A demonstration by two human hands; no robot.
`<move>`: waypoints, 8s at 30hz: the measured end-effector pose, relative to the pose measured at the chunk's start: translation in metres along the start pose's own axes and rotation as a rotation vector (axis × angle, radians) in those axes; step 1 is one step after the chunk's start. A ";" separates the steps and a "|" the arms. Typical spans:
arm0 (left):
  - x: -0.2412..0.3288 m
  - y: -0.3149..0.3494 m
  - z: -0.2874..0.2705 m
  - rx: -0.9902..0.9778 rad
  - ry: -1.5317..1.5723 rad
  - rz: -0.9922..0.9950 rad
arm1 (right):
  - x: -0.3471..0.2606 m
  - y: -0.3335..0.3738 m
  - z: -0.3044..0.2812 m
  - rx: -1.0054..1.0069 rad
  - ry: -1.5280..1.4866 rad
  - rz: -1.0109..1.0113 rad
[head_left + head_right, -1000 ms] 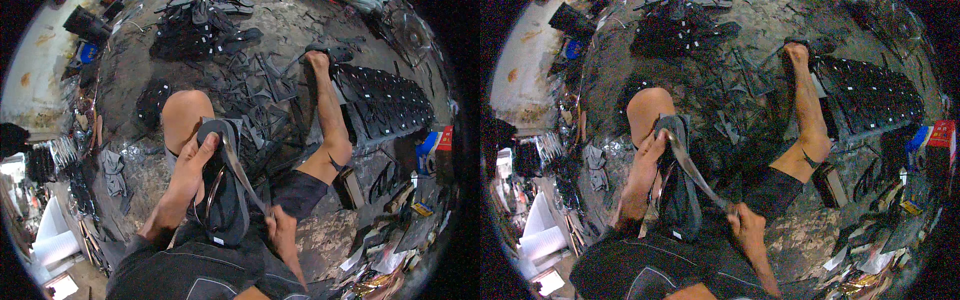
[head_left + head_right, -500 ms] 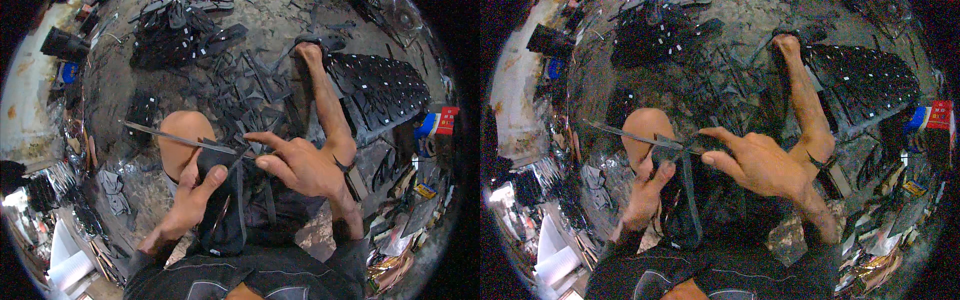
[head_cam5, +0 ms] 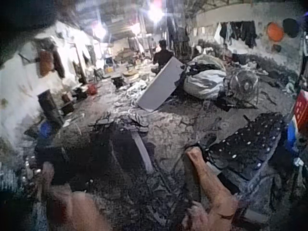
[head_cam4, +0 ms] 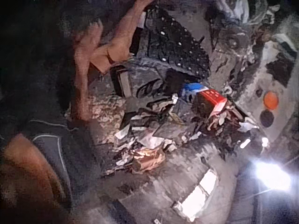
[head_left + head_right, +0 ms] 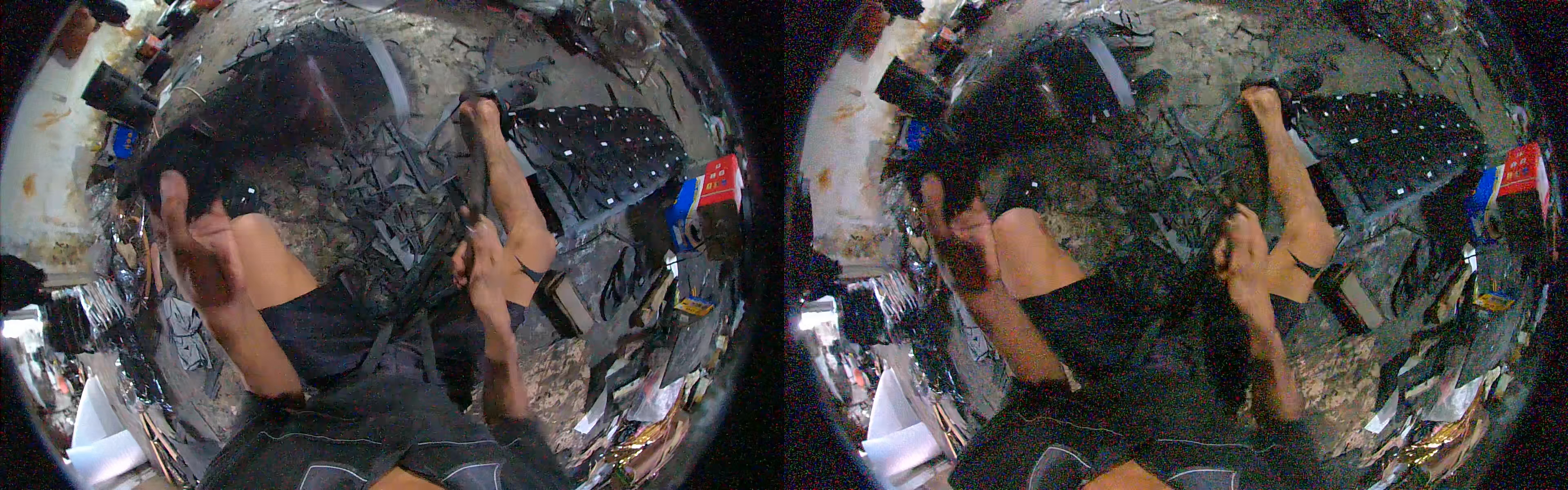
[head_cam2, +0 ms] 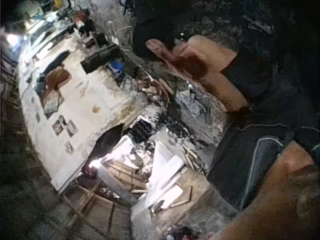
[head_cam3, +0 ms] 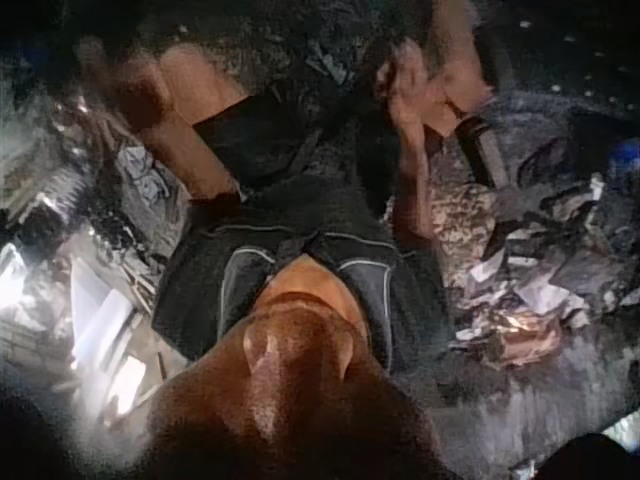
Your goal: The person sits on the floor and uses a knife to trim excess material from the edges of black flip-flops. They handle each sandal individually, cutting along the perimeter and placing finished items aside.
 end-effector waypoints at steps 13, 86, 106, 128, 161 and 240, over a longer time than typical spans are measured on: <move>-0.074 0.051 0.058 -0.083 0.691 -0.617 | 0.042 0.119 0.013 -0.060 0.496 -0.537; -0.124 -0.003 0.007 -0.446 -0.054 -0.713 | -0.028 -0.095 0.057 -0.413 -0.069 -0.175; -0.204 0.084 0.015 -0.278 0.394 -0.714 | 0.054 -0.173 0.056 -0.356 0.350 0.145; -0.263 0.013 0.044 -0.058 0.108 -1.074 | 0.070 0.029 0.032 -0.138 0.731 0.127; -0.259 0.009 0.047 -0.280 0.299 -1.061 | 0.244 -0.162 0.055 -0.500 0.704 -0.057; -0.033 0.009 0.015 -0.881 0.464 -0.452 | -0.123 -0.022 0.067 -0.651 0.390 -0.615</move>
Point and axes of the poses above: each hand's wrist, its own y-axis away from the middle knuckle, its own z-axis out of the palm, x = y × z, the point moved 5 cm from there along -y, towards the middle knuckle, and after that the axes turned 2 degrees about -z, right-handed, at the moved point
